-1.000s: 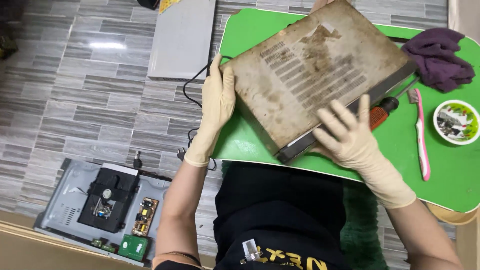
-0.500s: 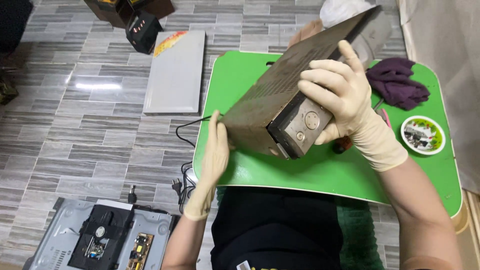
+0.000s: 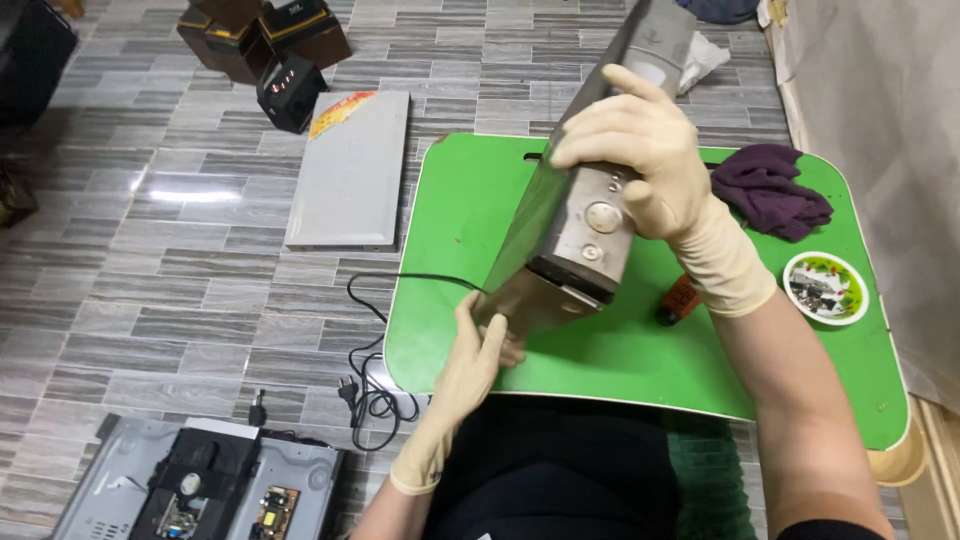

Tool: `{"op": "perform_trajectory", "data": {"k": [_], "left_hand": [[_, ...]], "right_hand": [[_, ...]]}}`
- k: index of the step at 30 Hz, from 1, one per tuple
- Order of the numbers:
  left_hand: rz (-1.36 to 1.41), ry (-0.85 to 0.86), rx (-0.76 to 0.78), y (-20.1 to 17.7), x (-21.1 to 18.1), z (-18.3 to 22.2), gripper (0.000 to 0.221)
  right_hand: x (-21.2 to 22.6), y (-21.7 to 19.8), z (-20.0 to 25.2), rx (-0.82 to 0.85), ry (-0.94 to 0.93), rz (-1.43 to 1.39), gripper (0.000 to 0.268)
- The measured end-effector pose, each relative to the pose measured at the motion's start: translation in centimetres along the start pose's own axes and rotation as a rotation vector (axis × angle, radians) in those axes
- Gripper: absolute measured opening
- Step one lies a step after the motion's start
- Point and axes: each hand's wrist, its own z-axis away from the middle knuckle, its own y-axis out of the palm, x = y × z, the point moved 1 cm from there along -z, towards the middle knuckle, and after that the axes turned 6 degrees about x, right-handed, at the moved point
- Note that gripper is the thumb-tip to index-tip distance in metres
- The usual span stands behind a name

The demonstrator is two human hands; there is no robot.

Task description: Repairing and cleaning the metal casing of an electronic device using a screwdriver and a cloth

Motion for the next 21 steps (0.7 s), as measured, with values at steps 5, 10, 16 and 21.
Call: {"op": "perform_trajectory", "data": {"k": [5,10,16,21], "left_hand": [[-0.193,-0.088,0.076,-0.7,-2.7,1.6,0.073],[-0.599,0.014,0.055,-1.5,-2.2,2.3,0.065],[-0.683,0.528,-0.403,0.0,-6.0,3.8,0.122],[-0.259,0.848,-0.262,1.6,-8.4,2.5,0.122]], "right_hand": [[0.0,0.4,-1.7,0.078,-0.033,-0.081,0.063],[0.7,1.7,-3.1,0.160,-0.107,-0.117,0.039],[0.8,2.1,-3.2,0.182,-0.082,-0.118,0.028],[1.3,2.1,-2.8,0.144,-0.061,-0.063,0.027]]}}
